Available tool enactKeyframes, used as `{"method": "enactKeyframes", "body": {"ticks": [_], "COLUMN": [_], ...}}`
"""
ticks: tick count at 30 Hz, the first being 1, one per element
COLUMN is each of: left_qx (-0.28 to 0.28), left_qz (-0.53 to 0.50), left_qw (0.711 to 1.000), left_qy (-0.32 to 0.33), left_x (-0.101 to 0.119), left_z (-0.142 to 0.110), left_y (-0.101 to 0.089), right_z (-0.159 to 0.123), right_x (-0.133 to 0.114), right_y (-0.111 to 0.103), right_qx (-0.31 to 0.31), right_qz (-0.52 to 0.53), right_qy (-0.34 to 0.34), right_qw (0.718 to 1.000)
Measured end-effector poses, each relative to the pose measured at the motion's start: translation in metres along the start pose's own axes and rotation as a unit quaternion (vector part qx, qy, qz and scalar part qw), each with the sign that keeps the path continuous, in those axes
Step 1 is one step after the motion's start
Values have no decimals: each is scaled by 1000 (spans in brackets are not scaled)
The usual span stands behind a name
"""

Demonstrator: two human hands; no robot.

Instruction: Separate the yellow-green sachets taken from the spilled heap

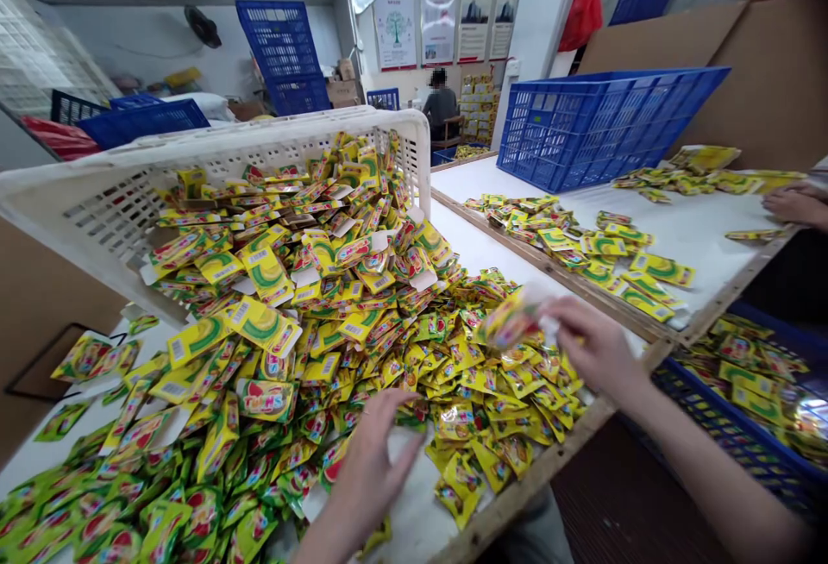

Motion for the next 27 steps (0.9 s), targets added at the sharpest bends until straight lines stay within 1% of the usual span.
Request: {"method": "enactKeyframes", "body": {"ticks": [1,2,3,4,6,8,10,12,14,16,19,20,21,22,24,26,27], "left_qx": [39,64,75,75,65,66,87,115,129,130,135,140,146,150,148,127,108], "left_qz": [61,98,119,130,149,178,220,262,283,283,268,261,252,242,214,184,166], "left_qw": [997,993,990,989,987,982,972,958,950,950,954,955,956,959,966,975,980], "left_qy": [7,7,1,-5,-5,5,11,12,14,16,19,19,16,12,4,3,6], "left_x": [-7,-14,-20,-24,-26,-22,-17,-14,-15,-17,-23,-24,-26,-27,-27,-21,-16], "left_z": [4,6,8,9,10,11,15,23,32,38,39,37,35,33,31,28,27], "left_y": [-10,-18,-23,-25,-20,-9,1,9,12,10,-2,-8,-13,-19,-27,-31,-32], "right_z": [14,25,33,37,36,26,15,8,6,5,-3,-8,-13,-18,-26,-29,-29], "right_x": [18,31,40,45,42,33,25,23,27,31,29,23,16,6,-20,-49,-62], "right_y": [-11,-16,-15,-7,23,60,89,105,105,94,72,67,66,67,76,85,89], "right_qx": [44,64,52,19,-68,-127,-145,-148,-141,-113,-48,-34,-36,-56,-141,-225,-254], "right_qz": [-82,-136,-161,-168,-144,-124,-116,-100,-77,-55,-17,-2,29,78,191,254,254], "right_qy": [20,44,60,76,91,98,102,113,124,136,161,171,180,186,166,105,70], "right_qw": [995,988,984,983,983,979,977,977,979,983,986,985,983,978,957,935,931]}}
Point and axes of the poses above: each hand's wrist, its own z-axis towards the middle knuckle, its own y-axis out of the palm, x = y × z, the point moved 4 cm from there along z, towards the middle knuckle, and after that the axes turned 1 degree about -z, right-handed, at the moved point
